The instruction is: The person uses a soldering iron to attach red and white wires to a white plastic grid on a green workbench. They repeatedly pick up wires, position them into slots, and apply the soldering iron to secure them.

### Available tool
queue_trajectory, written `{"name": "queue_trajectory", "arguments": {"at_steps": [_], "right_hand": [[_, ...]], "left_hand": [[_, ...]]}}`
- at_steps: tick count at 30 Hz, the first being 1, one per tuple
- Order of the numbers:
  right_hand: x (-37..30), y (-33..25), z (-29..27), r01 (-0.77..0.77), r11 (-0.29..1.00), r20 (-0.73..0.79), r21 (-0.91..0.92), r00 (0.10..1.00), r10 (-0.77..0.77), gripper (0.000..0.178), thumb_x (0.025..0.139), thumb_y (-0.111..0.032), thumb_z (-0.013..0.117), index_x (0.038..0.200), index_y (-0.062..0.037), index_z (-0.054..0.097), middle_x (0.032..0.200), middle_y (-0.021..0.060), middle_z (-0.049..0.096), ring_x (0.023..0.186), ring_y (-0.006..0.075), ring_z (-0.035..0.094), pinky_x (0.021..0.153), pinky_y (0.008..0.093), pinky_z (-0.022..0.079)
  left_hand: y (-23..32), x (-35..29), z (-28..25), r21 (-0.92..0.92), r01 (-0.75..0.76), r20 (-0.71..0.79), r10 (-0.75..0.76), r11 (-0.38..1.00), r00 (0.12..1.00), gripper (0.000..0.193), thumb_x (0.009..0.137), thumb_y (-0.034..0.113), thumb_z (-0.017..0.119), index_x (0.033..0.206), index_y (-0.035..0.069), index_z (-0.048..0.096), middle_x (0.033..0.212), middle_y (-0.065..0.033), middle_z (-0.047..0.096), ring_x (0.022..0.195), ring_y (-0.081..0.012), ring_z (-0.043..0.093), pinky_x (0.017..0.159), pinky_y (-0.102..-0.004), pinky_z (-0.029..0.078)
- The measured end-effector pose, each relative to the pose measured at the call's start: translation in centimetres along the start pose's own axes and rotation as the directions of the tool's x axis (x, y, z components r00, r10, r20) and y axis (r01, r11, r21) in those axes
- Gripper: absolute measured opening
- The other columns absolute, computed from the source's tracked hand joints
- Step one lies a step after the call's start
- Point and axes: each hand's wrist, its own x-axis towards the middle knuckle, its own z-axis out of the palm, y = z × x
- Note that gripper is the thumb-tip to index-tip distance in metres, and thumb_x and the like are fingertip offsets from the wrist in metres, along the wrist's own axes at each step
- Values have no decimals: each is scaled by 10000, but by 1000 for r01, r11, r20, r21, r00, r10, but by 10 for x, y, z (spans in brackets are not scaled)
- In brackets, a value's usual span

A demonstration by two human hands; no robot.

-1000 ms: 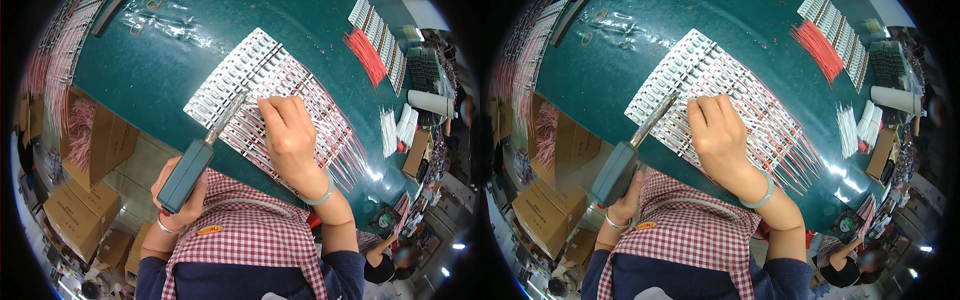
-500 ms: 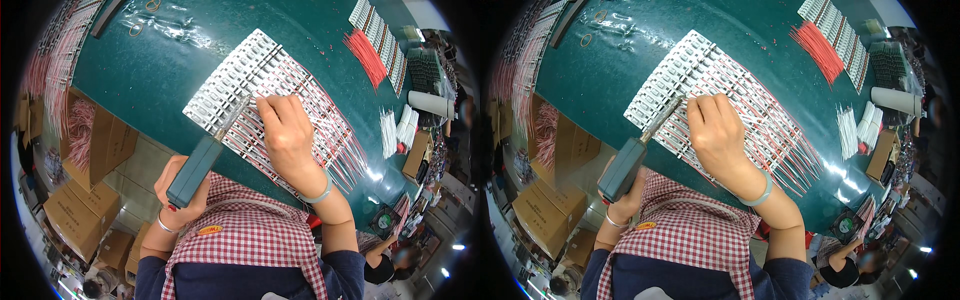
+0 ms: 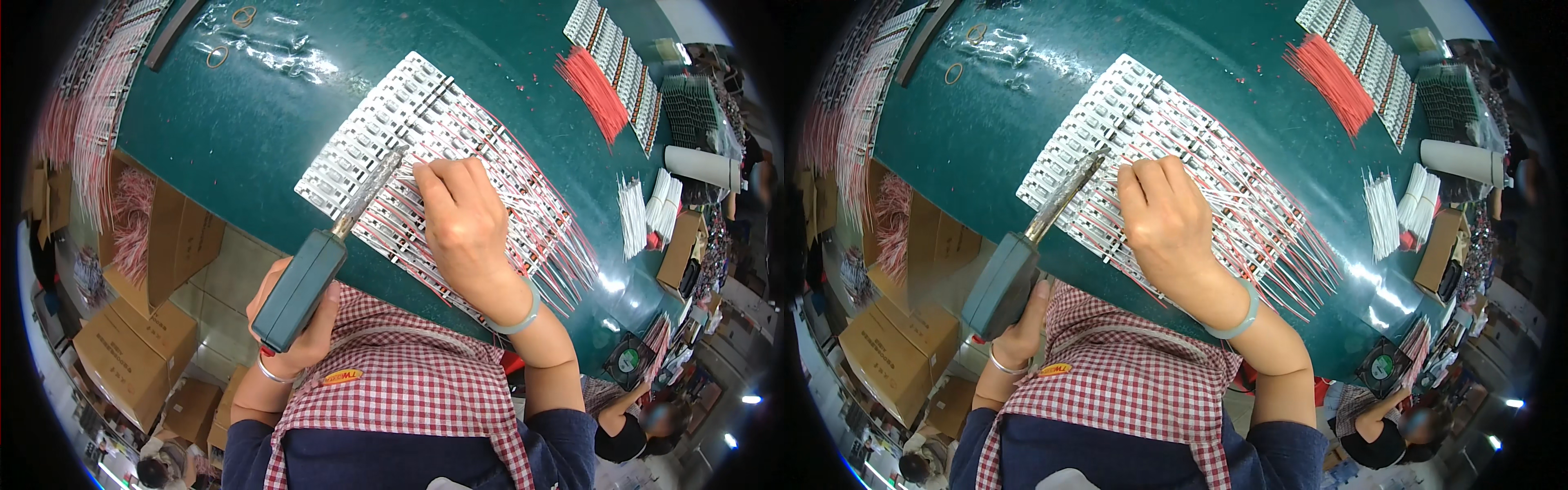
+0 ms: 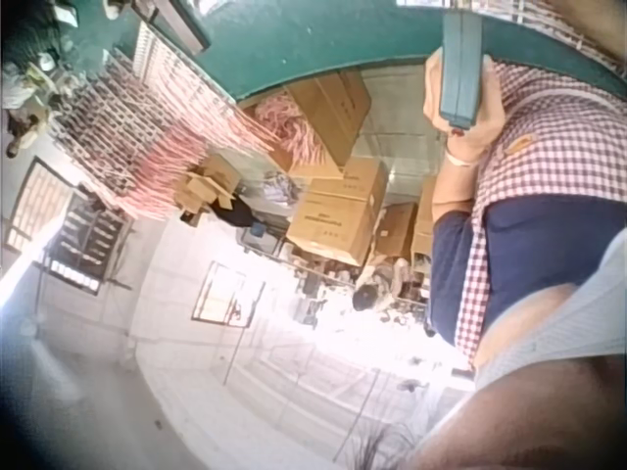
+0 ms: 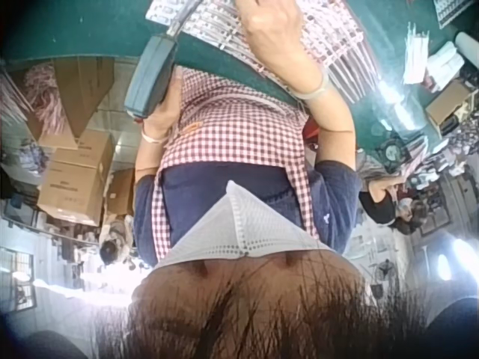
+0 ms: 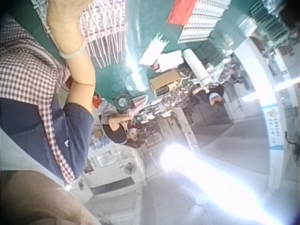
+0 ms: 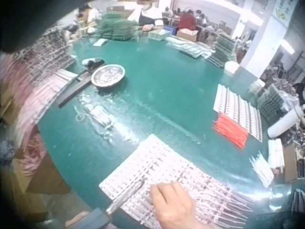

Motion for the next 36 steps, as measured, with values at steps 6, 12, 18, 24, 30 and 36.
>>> {"name": "queue_trajectory", "arguments": {"at_steps": [6,12,18,24,30,36], "right_hand": [[3,7,-5,-2,1000,-37,-20,999,1,312,682,19,644,987,78,660,897,126,602,789,253,570,597,340,493],[3,10,1,4,1000,-40,-21,999,-5,302,683,15,643,978,80,660,895,125,602,783,251,567,597,339,494],[5,10,1,11,999,-26,-38,1000,-12,298,677,6,640,966,80,658,877,123,594,774,251,558,593,338,491],[5,9,1,17,999,-15,-32,1000,-17,296,678,-4,635,961,84,656,865,127,587,765,251,552,588,335,489],[5,10,1,14,999,-8,-40,1000,-15,293,680,0,631,959,86,654,861,129,583,760,250,549,590,335,492],[6,10,-1,24,1000,-23,-13,999,-24,301,677,15,642,969,86,656,874,132,590,785,250,565,586,334,494]], "left_hand": [[1,7,5,2,-11,-20,11,1000,1000,246,746,-49,736,987,-67,694,954,-180,694,805,-273,697,706,-323,557],[8,13,5,44,-4,27,3,999,1000,200,727,-60,731,923,-61,694,930,-178,685,785,-290,689,680,-325,556],[17,26,9,94,-98,17,97,991,995,163,723,-67,726,882,-51,689,871,-158,659,734,-282,665,633,-322,538],[17,24,8,90,-77,16,75,993,997,169,722,-66,729,885,-43,690,835,-137,641,690,-254,644,600,-313,516],[6,5,2,39,61,8,-62,997,998,225,748,-37,744,966,-46,689,883,-147,665,726,-250,665,636,-308,528],[9,11,3,4,52,-10,-51,999,999,263,753,-35,746,1008,-59,689,966,-175,691,794,-260,693,692,-308,548]]}}
